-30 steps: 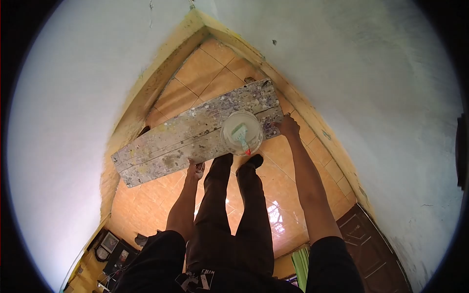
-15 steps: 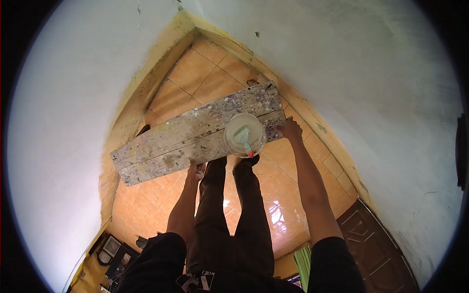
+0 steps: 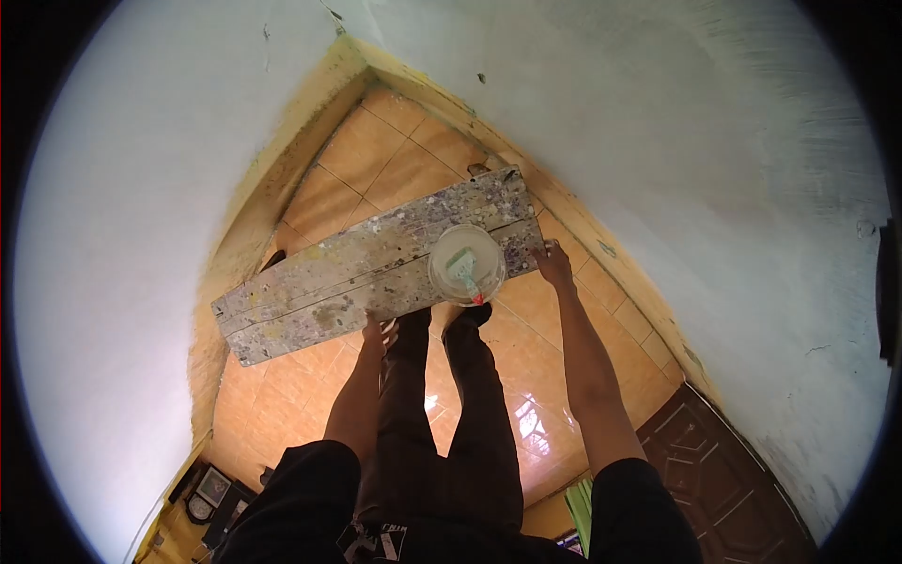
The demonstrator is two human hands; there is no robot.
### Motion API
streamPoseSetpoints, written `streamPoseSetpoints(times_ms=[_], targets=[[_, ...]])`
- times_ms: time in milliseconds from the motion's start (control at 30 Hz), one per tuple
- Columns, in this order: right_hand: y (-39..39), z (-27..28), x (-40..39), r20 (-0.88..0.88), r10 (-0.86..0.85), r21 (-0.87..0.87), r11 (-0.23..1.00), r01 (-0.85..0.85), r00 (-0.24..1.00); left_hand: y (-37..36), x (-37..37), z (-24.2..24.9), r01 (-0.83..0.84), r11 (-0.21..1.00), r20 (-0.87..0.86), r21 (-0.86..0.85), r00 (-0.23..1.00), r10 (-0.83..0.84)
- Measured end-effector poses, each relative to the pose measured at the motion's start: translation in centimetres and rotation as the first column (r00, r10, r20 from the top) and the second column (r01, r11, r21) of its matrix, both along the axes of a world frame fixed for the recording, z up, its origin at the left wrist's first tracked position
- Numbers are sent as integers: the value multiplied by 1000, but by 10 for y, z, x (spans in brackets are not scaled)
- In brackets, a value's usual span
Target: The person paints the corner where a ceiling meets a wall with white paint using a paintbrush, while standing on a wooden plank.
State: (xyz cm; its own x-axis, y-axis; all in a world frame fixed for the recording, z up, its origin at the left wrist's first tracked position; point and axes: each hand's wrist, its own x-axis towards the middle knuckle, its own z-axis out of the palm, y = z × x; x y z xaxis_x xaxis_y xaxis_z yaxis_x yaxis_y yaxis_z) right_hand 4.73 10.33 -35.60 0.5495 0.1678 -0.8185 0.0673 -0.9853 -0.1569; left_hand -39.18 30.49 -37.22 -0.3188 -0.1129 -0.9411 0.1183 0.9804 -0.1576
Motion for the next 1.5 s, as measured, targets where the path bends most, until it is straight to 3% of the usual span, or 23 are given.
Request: streamPoseSetpoints(times_ms=[100, 133, 200, 233, 267, 333, 367, 433, 500, 567, 667, 733, 833, 1133, 1500], targets=[[-23, -3, -20, 41, -141, -14, 990, 142, 989, 9, -11, -2, 407, 901, -10, -151, 911, -413], [-30, -11, -25, 12, -229, -27, 973, 229, 973, 17, -11, 0, 666, 739, -28, -99, 741, -671], [-49, -23, -39, -48, -395, -77, 917, 391, 917, 34, -4, 18, 975, 219, -98, -42, 214, -972], [-45, -17, -40, -79, -476, -80, 879, 471, 876, 51, 18, 55, 988, 49, -255, 146, 85, -963], [-31, -2, -40, -112, -555, -103, 832, 545, 825, 58, 7, 36, 972, -20, -286, 234, 49, -957], [-7, 15, -39, -163, -658, -123, 753, 646, 735, 83, 22, 40, 909, -95, -447, 405, 106, -888], [0, 19, -41, -185, -689, -115, 723, 681, 701, 96, 17, 19, 787, -183, -477, 589, 156, -865], [9, 18, -44, -196, -738, -81, 668, 739, 646, 129, 48, 26, 688, -362, -565, 630, 86, -821], [11, 12, -48, -233, -787, -18, 591, 806, 572, 156, 75, 20, 633, -440, -571, 637, 4, -821], [6, 2, -50, -297, -827, 60, 483, 873, 478, 167, 93, -2, 649, -462, -575, 605, -46, -817], [23, 4, -50, -240, -885, 73, 392, 917, 398, 176, 114, -33, 611, -550, -590, 570, -162, -791], [20, -1, -54, -238, -877, 94, 408, 908, 419, 184, 138, -34, 609, -616, -597, 500, -273, -754], [15, -10, -50, -219, -862, 113, 442, 890, 457, 202, 157, -54, 733, -412, -214, 541, -355, -910], [29, -1, -52, -153, -843, 137, 499, 856, 516, 221, 161, -63, 759, -318, -81, 569, -333, -940], [15, -7, -46, -281, -784, 252, 496, 831, 554, 216, 143, -26, 716, -368, -246, 593, -274, -930]])
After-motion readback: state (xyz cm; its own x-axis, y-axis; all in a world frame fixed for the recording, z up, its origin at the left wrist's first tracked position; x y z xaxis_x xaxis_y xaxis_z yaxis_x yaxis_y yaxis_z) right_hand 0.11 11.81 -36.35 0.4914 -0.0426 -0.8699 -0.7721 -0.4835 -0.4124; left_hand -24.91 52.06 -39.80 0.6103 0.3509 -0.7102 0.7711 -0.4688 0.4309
